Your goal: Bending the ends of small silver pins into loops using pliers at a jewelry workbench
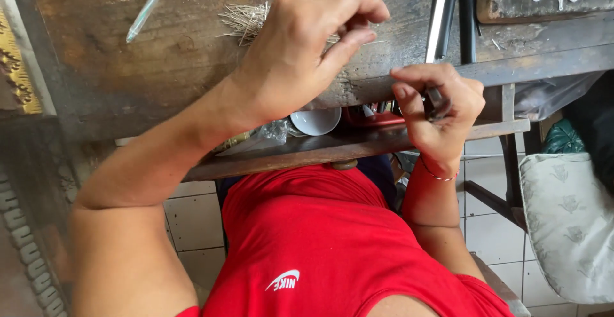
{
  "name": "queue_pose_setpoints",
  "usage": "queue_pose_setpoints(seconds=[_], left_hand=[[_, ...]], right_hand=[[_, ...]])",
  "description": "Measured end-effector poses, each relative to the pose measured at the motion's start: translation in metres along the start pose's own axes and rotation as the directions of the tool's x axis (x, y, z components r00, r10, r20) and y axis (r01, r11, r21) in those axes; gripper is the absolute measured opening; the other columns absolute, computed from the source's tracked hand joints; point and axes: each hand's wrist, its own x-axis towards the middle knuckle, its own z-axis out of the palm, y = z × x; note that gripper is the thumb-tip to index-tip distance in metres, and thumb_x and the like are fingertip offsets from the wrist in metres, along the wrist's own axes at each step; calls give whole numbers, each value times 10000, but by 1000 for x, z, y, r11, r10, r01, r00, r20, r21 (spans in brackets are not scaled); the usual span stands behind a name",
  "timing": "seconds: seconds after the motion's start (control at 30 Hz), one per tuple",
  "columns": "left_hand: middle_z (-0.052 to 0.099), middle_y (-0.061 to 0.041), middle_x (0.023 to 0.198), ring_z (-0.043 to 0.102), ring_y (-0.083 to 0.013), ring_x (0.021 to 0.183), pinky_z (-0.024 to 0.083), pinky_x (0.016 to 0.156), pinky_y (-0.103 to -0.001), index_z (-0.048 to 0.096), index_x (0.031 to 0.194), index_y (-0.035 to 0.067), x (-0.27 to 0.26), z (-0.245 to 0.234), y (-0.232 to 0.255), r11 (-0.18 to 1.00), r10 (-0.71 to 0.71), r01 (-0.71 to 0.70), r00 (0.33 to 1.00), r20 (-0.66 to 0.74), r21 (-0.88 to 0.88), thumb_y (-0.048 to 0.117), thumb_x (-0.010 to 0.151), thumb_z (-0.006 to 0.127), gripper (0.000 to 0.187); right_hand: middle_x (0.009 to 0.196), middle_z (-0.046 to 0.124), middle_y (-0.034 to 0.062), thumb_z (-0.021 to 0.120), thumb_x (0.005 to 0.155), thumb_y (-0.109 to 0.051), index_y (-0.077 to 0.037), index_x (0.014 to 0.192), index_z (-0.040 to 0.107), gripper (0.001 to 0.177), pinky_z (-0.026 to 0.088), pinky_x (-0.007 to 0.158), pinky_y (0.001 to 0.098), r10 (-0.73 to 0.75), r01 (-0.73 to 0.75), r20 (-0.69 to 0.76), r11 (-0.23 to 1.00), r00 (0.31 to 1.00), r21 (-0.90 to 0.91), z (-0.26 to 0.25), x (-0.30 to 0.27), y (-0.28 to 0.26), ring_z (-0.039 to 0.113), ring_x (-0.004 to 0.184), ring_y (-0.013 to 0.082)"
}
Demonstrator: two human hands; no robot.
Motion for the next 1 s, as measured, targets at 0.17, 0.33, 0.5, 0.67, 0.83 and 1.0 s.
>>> queue_pose_setpoints(seconds=[0.17, 0.33, 0.5, 0.67, 0.83, 1.0], left_hand=[[673, -72, 1031, 730, -126, 786, 613, 764, -219, 617, 1166, 25, -22, -6, 17, 828, -428, 327, 894, -135, -456, 35, 1055, 615, 111], [603, -67, 988, 617, -98, 874, 662, 798, -254, 583, 1203, 32, -40, -4, 13, 650, -507, 277, 851, -133, -708, 88, 1052, 632, 169], [582, -52, 996, 593, -92, 900, 673, 824, -257, 550, 1197, 57, -45, -15, 16, 652, -492, 235, 855, -166, -721, 76, 1049, 640, 174], [601, -22, 1068, 643, -84, 931, 571, 854, -219, 516, 1206, 92, -48, -22, 21, 738, -457, 221, 859, -231, -637, -18, 1040, 663, 247], [648, -41, 967, 666, -99, 880, 580, 867, -229, 488, 1190, 98, -47, -24, 25, 782, -414, 187, 869, -271, -595, -48, 1004, 668, 298], [657, -23, 987, 667, -97, 906, 566, 839, -239, 533, 1208, 104, -47, -14, 23, 820, -385, 182, 877, -288, -543, 69, 988, 718, 289]], right_hand=[[798, 389, 20, 607, 986, -127, -43, 1342, 413, 414, 309, 636, 206, 327, -350, 126, 859, 937, 373, 1, 21, -30, 368, 689, 79], [847, 491, 55, 619, 1097, 8, 2, 1340, 529, 259, 358, 661, 266, 254, -249, 177, 967, 951, -52, 8, 25, -46, 401, 667, 127], [1164, 654, 193, 566, 1157, -44, 74, 1371, 593, 246, 409, 735, 392, 26, 64, 274, 947, 961, -316, 21, 36, -52, 506, 789, 273], [1050, 479, 229, 621, 1138, 31, 41, 1464, 561, 331, 434, 786, 441, 26, 90, 276, 912, 961, -399, 33, 42, -62, 512, 874, 340], [1084, 598, 201, 611, 1139, 33, 55, 1406, 592, 268, 462, 757, 401, -3, 109, 234, 889, 972, -445, 39, 39, -63, 562, 837, 314], [1308, 702, 198, 541, 1119, 76, 59, 1372, 586, 257, 557, 879, 396, 24, 46, 175, 921, 984, -386, 38, 29, -54, 750, 1098, 354]])
